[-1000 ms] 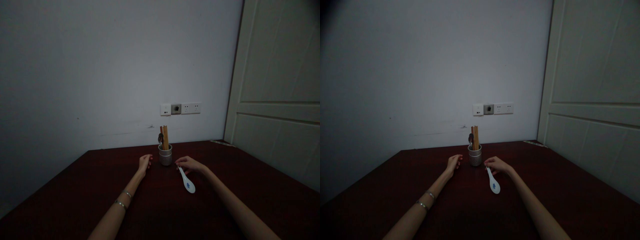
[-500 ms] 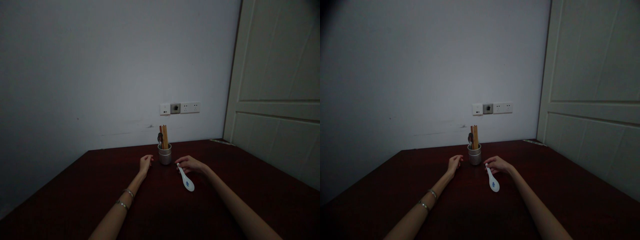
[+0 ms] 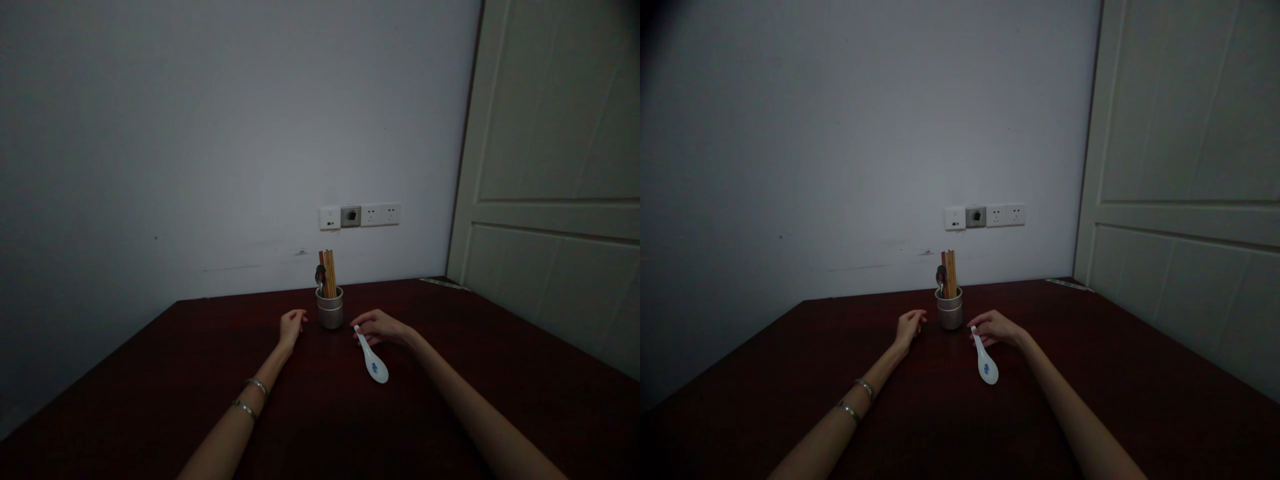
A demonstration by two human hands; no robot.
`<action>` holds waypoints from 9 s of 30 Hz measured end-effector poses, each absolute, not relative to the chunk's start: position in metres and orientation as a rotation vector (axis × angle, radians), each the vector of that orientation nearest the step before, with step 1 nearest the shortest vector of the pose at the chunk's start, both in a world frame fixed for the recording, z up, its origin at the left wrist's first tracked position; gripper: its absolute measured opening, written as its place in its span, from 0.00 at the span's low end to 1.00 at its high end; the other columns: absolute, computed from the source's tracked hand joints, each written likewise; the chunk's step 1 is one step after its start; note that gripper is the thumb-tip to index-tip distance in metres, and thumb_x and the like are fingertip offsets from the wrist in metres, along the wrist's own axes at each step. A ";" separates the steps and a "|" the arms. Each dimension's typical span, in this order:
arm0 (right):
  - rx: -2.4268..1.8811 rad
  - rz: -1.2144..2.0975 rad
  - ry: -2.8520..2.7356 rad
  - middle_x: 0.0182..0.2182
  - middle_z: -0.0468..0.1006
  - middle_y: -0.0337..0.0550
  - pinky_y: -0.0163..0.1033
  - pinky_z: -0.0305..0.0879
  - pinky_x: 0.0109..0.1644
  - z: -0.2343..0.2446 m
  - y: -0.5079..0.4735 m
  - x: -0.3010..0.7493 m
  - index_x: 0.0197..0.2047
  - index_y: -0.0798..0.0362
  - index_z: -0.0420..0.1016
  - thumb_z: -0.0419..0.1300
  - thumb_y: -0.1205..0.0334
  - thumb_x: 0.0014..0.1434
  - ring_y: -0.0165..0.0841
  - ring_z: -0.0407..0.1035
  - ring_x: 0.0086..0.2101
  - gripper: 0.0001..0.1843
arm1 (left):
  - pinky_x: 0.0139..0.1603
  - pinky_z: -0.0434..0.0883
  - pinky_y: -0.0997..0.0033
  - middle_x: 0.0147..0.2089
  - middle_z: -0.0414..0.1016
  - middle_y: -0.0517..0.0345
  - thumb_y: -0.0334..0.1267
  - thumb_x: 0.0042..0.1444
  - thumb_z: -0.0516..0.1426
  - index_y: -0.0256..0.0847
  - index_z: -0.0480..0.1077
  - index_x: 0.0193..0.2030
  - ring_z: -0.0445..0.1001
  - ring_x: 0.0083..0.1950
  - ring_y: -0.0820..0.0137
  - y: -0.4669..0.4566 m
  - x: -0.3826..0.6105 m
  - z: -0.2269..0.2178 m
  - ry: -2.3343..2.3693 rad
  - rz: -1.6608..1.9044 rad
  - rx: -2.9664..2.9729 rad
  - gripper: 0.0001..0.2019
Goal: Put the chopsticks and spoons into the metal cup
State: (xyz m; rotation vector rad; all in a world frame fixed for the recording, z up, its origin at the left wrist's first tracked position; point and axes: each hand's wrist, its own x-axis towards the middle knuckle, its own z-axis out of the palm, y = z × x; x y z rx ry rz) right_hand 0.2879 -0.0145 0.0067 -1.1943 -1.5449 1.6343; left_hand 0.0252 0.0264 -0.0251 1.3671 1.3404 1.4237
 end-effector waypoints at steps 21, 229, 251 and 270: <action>-0.897 1.417 -1.350 0.34 0.77 0.51 0.40 0.72 0.37 0.091 -0.044 0.262 0.42 0.59 0.70 0.61 0.69 0.48 0.34 0.73 0.31 0.15 | 0.13 0.50 0.79 0.22 0.66 0.61 0.44 0.43 0.52 0.32 0.70 0.30 0.56 0.14 0.81 0.027 0.016 -0.013 1.223 1.436 1.168 0.15; -1.328 0.800 -1.417 0.37 0.73 0.45 0.36 0.67 0.36 -0.028 0.006 0.272 0.48 0.54 0.65 0.55 0.71 0.44 0.30 0.69 0.32 0.24 | 0.41 0.65 0.73 0.41 0.75 0.53 0.42 0.55 0.50 0.41 0.73 0.41 0.71 0.41 0.69 0.036 0.002 0.013 1.797 1.293 2.220 0.14; -1.751 -0.095 -1.995 0.48 0.70 0.57 0.39 0.54 0.56 -0.046 -0.002 0.322 0.49 0.66 0.69 0.46 0.66 0.55 0.39 0.63 0.50 0.21 | 0.51 0.60 0.66 0.50 0.69 0.47 0.40 0.58 0.43 0.36 0.69 0.48 0.64 0.52 0.62 0.019 -0.035 -0.025 1.873 0.684 2.582 0.19; -1.745 -0.086 -1.972 0.49 0.70 0.57 0.39 0.53 0.57 -0.047 -0.005 0.321 0.48 0.65 0.70 0.48 0.67 0.55 0.38 0.62 0.51 0.20 | 0.55 0.58 0.67 0.53 0.67 0.45 0.35 0.55 0.45 0.33 0.68 0.50 0.63 0.55 0.63 0.018 -0.036 -0.027 1.855 0.700 2.513 0.19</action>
